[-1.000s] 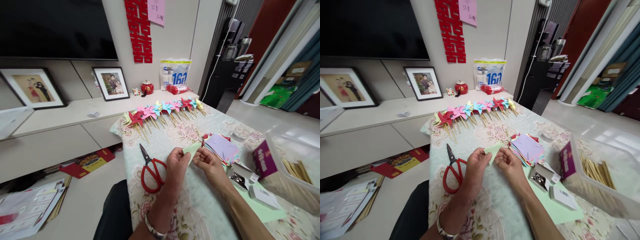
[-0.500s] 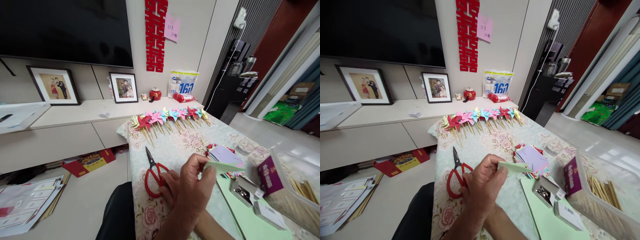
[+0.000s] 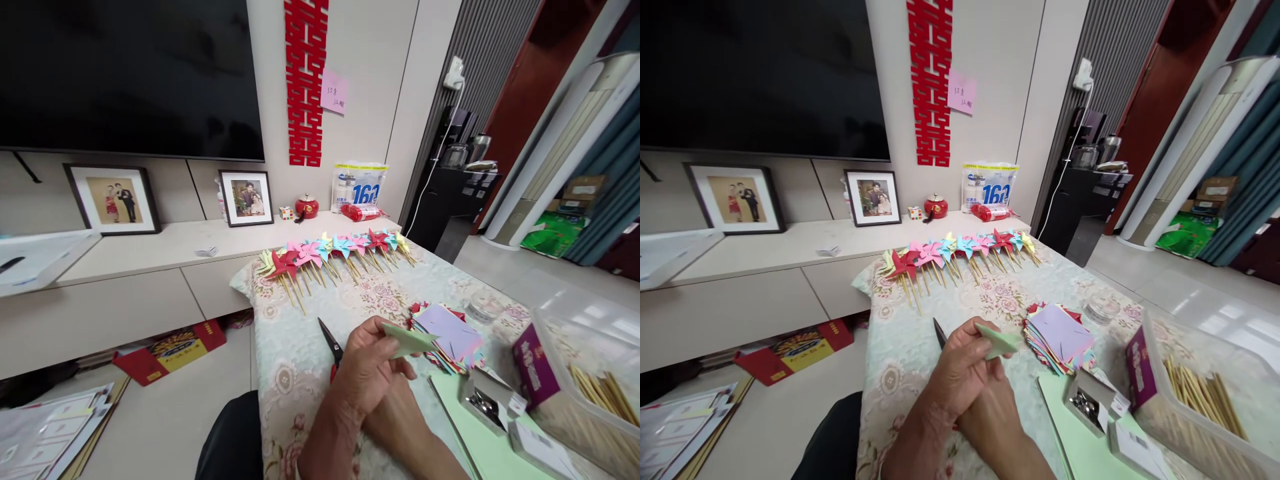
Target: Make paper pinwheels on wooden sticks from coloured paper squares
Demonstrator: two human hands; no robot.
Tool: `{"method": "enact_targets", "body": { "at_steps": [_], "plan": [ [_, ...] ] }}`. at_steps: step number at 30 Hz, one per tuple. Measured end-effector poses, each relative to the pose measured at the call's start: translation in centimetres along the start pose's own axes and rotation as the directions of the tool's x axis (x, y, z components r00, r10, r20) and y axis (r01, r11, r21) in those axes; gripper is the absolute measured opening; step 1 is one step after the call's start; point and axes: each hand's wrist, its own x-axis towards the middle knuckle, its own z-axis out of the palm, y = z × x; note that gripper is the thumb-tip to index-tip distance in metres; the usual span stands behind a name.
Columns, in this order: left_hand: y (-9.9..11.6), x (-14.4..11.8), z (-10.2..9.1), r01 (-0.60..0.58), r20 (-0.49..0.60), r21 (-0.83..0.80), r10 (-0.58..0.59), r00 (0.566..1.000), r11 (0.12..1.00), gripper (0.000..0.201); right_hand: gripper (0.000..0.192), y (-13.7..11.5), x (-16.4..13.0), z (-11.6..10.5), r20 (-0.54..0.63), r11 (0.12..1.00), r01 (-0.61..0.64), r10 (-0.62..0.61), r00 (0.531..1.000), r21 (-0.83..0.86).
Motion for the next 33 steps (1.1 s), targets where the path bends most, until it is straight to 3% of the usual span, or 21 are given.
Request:
{"method": "enact_targets", "body": {
  "at_steps": [3, 7, 10, 14, 17, 19, 22, 25, 29, 33],
  "plan": [
    [0.7, 0.0, -1.6, -0.049, -0.031, -0.038, 0.048, 0.998, 0.998, 0.023, 0.003, 1.3, -1.0, -0.8, -0.035, 0.994, -0.106, 0.106, 0.994, 0.009],
    [2.2, 0.1, -2.5, -0.104, -0.086, -0.078, 0.097, 0.992, 0.992, 0.027, 0.009, 2.3, -0.4, -1.7, -0.012, 0.916, -0.161, 0.178, 0.984, 0.367],
    [3.1, 0.2, -2.8, -0.135, -0.124, -0.126, 0.119, 0.985, 0.983, 0.036, 0.011, 2.5, 0.1, -2.1, 0.058, 0.739, -0.219, 0.236, 0.97, 0.637],
    [3.0, 0.6, -3.7, -0.161, -0.226, -0.149, 0.125, 0.966, 0.976, 0.04, 0.02, 2.6, 0.0, -2.2, 0.102, 0.427, -0.205, 0.252, 0.962, 0.88],
    [2.1, 1.0, -4.3, -0.15, -0.351, -0.129, 0.096, 0.931, 0.98, 0.042, 0.041, 2.7, -0.3, -2.4, 0.039, 0.318, -0.122, 0.256, 0.966, 0.94],
    [1.5, 1.3, -4.5, -0.139, -0.399, -0.102, 0.087, 0.913, 0.985, 0.044, 0.048, 2.9, -0.3, -2.7, -0.046, 0.31, -0.038, 0.26, 0.965, 0.95],
    [0.9, 1.4, -4.4, -0.101, -0.411, -0.013, 0.087, 0.908, 0.995, 0.047, 0.043, 3.6, -0.4, -3.7, -0.139, 0.339, 0.056, 0.228, 0.964, 0.939],
    [0.5, 1.6, -4.2, -0.077, -0.433, 0.134, 0.128, 0.892, 0.988, 0.047, 0.037, 4.2, -0.5, -4.7, -0.151, 0.392, 0.048, 0.236, 0.96, 0.919],
    [0.1, 1.8, -4.2, -0.056, -0.465, 0.346, 0.223, 0.857, 0.937, 0.038, 0.045, 4.4, -0.2, -5.3, -0.229, 0.485, 0.048, 0.321, 0.919, 0.873],
    [-0.3, 1.7, -4.4, 0.006, -0.446, 0.504, 0.254, 0.858, 0.864, 0.032, 0.047, 4.1, 0.0, -5.4, -0.318, 0.619, 0.038, 0.35, 0.881, 0.784]
  ]
}}
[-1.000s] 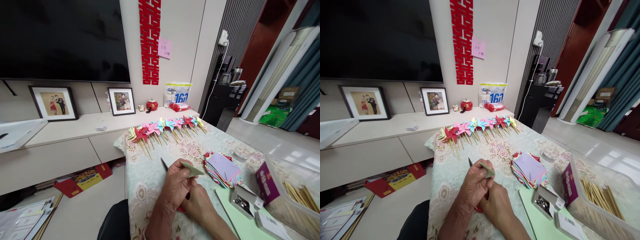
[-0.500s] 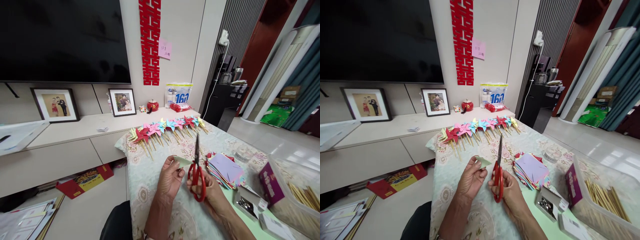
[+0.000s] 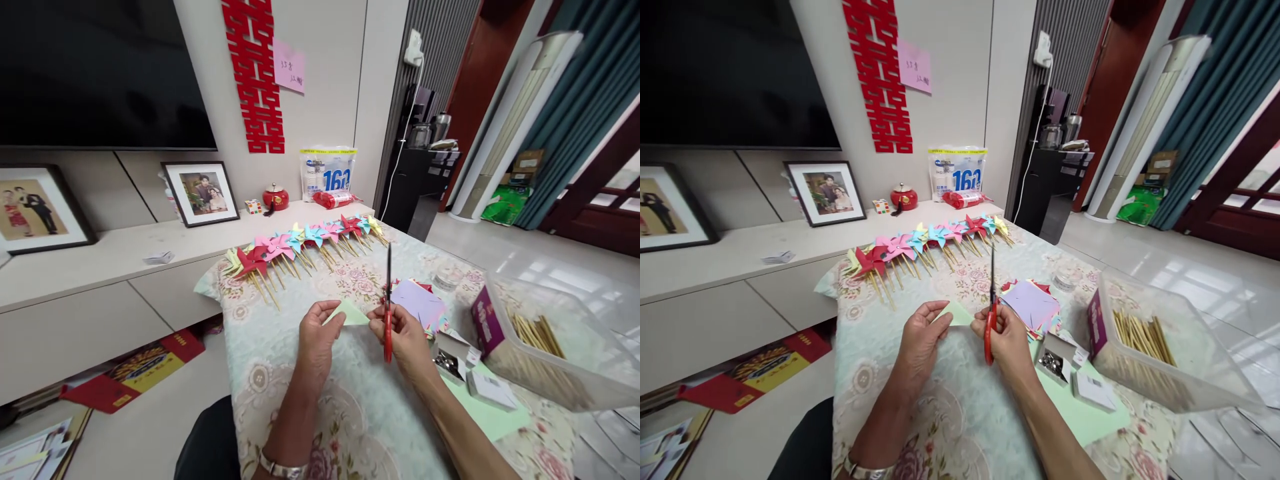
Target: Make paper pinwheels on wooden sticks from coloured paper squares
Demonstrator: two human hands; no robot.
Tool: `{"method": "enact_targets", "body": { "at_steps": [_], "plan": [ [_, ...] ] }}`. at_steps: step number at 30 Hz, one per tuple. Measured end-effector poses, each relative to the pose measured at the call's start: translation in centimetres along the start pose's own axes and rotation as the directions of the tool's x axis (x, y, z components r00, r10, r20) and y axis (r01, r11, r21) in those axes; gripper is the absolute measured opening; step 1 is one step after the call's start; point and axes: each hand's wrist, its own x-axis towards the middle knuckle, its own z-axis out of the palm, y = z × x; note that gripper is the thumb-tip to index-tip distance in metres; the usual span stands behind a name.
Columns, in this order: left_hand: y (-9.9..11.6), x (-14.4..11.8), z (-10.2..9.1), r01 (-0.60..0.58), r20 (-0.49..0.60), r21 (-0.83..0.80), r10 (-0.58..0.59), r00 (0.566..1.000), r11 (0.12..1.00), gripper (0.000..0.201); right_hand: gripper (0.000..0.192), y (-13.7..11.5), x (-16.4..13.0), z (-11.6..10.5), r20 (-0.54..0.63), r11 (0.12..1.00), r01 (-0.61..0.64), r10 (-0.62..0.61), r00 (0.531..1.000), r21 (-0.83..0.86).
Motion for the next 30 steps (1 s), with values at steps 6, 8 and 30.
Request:
{"method": "enact_targets", "body": {
  "at_steps": [6, 8, 30],
  "plan": [
    [0.0, -0.3, 0.2, 0.039, 0.033, 0.042, -0.041, 0.999, 0.998, 0.034, 0.043, 0.6, 0.0, 0.2, -0.011, 0.992, 0.018, -0.02, 1.0, -0.121],
    [0.1, -0.4, 0.3, 0.086, 0.036, -0.052, -0.084, 0.996, 0.995, 0.039, 0.042, 1.0, -0.1, 0.2, -0.028, 0.996, 0.027, -0.029, 0.999, -0.086],
    [0.7, 0.1, -0.4, 0.367, 0.207, -0.663, -0.312, 0.927, 0.653, 0.007, 0.06, -0.7, -8.5, -2.1, 0.481, 0.989, -0.131, 0.083, 0.873, 0.067]
  ]
}}
